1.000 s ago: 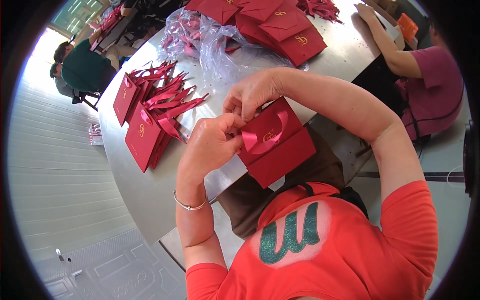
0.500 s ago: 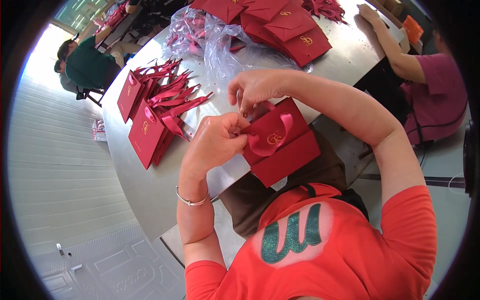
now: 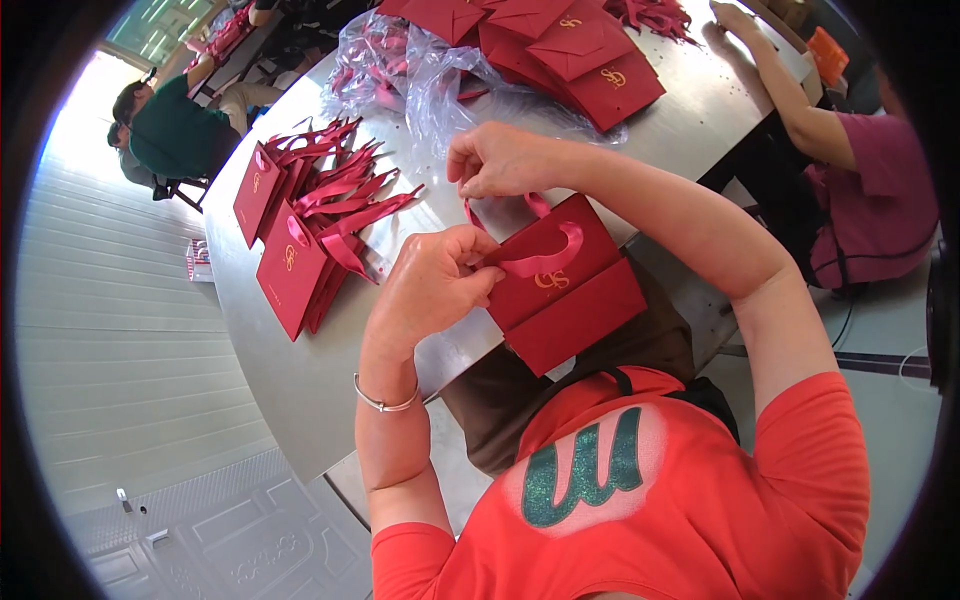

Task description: The person assembles gift bags by folding the bags and threading ribbon handles through their slots by hand.

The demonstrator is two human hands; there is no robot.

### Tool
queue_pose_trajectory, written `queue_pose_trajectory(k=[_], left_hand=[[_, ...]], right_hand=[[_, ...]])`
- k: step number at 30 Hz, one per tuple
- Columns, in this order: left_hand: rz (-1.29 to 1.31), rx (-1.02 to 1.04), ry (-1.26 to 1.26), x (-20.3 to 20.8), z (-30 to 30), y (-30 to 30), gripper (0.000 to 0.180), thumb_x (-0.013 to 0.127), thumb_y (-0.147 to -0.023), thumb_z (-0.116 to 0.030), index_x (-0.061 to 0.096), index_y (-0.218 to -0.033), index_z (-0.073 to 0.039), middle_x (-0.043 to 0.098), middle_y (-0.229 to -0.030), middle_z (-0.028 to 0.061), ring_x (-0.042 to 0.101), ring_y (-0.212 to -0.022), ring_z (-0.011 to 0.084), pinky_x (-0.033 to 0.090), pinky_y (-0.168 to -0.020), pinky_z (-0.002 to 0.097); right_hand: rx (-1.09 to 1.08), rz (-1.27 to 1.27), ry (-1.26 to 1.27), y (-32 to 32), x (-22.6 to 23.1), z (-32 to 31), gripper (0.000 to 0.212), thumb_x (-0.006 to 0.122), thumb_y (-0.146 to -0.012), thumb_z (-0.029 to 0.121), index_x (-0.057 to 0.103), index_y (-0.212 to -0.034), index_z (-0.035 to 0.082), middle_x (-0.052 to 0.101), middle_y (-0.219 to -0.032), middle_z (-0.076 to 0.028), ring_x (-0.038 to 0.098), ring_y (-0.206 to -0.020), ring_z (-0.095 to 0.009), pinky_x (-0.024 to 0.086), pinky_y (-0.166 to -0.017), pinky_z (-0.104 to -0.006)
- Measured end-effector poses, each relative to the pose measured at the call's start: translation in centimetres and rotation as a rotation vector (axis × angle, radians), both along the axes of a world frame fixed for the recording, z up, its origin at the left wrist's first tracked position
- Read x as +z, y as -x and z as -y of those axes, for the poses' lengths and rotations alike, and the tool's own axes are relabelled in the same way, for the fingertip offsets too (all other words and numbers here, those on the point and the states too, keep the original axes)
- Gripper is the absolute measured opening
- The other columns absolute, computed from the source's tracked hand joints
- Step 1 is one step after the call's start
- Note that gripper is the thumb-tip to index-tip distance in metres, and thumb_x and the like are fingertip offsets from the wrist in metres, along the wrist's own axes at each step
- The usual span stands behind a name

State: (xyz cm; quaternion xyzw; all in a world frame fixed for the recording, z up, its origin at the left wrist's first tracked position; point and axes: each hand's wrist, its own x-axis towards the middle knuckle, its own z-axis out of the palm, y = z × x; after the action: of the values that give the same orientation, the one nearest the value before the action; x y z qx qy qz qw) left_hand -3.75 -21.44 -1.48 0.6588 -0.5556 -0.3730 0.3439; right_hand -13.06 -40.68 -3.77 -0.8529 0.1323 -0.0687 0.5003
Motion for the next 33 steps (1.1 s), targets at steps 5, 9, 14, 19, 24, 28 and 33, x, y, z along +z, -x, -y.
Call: queue_pose_trajectory(k=[5,9,14,19,24,28,33], left_hand=[[0.036,0.057,-0.112,1.0,0.1,0.4,0.015,0.069,-0.079,-0.002,0.068,-0.092,0.005,0.067,-0.067,0.0106,0.068,-0.061,0.015,0.051,-0.059,0.0298],[0.053,0.052,-0.114,1.0,0.1,0.4,0.015,0.068,-0.079,-0.002,0.068,-0.092,0.005,0.066,-0.067,0.0111,0.068,-0.06,0.0152,0.051,-0.059,0.0301],[0.041,0.01,-0.042,0.4,-0.1,0.5,0.017,0.071,-0.076,-0.002,0.069,-0.093,0.003,0.067,-0.068,0.0128,0.069,-0.062,0.0193,0.051,-0.06,0.032],[0.109,-0.042,0.091,0.1,-0.5,1.4,0.019,0.073,-0.074,-0.004,0.07,-0.092,-0.001,0.068,-0.071,0.0142,0.068,-0.066,0.0254,0.051,-0.062,0.0339],[0.183,-0.023,0.142,-0.1,-0.4,1.1,0.019,0.072,-0.074,-0.005,0.069,-0.091,0.0,0.067,-0.071,0.015,0.068,-0.066,0.027,0.051,-0.062,0.0344],[0.079,-0.062,0.097,0.0,-0.4,1.2,0.014,0.07,-0.078,-0.001,0.067,-0.091,0.003,0.067,-0.07,0.0101,0.067,-0.062,0.0177,0.051,-0.059,0.0289],[0.101,-0.046,0.035,0.2,-0.2,1.0,0.01,0.068,-0.082,0.003,0.066,-0.092,0.005,0.067,-0.069,0.0042,0.065,-0.06,0.0084,0.051,-0.056,0.0235]], right_hand=[[-0.01,0.119,0.274,2.7,3.5,-1.6,0.021,0.065,-0.083,0.011,0.069,-0.099,-0.002,0.071,-0.087,-0.011,0.067,-0.082,-0.017,0.052,-0.073,-0.0318],[0.076,0.148,0.179,3.7,4.3,-1.5,0.021,0.063,-0.085,0.013,0.069,-0.097,-0.003,0.071,-0.085,-0.011,0.067,-0.078,-0.018,0.052,-0.07,-0.032],[0.219,-0.266,0.319,3.2,5.2,-1.9,0.022,0.063,-0.087,0.016,0.068,-0.094,-0.004,0.071,-0.082,-0.01,0.066,-0.074,-0.017,0.051,-0.063,-0.0323],[0.179,-0.431,-0.088,2.0,3.6,-2.6,0.029,0.07,-0.082,0.018,0.067,-0.097,-0.006,0.071,-0.083,-0.014,0.067,-0.073,-0.019,0.052,-0.062,-0.0326],[0.087,-0.19,0.012,1.2,1.5,-2.7,0.035,0.078,-0.073,0.014,0.066,-0.1,-0.005,0.071,-0.085,-0.015,0.068,-0.077,-0.02,0.053,-0.066,-0.0325],[-0.165,-0.137,0.135,0.4,0.2,-0.7,0.034,0.077,-0.071,0.01,0.066,-0.1,-0.005,0.07,-0.084,-0.014,0.067,-0.077,-0.019,0.052,-0.066,-0.0322],[-0.202,-0.08,0.039,0.5,-0.8,0.2,0.03,0.074,-0.072,0.008,0.066,-0.098,-0.005,0.068,-0.081,-0.012,0.065,-0.074,-0.018,0.052,-0.064,-0.032]])
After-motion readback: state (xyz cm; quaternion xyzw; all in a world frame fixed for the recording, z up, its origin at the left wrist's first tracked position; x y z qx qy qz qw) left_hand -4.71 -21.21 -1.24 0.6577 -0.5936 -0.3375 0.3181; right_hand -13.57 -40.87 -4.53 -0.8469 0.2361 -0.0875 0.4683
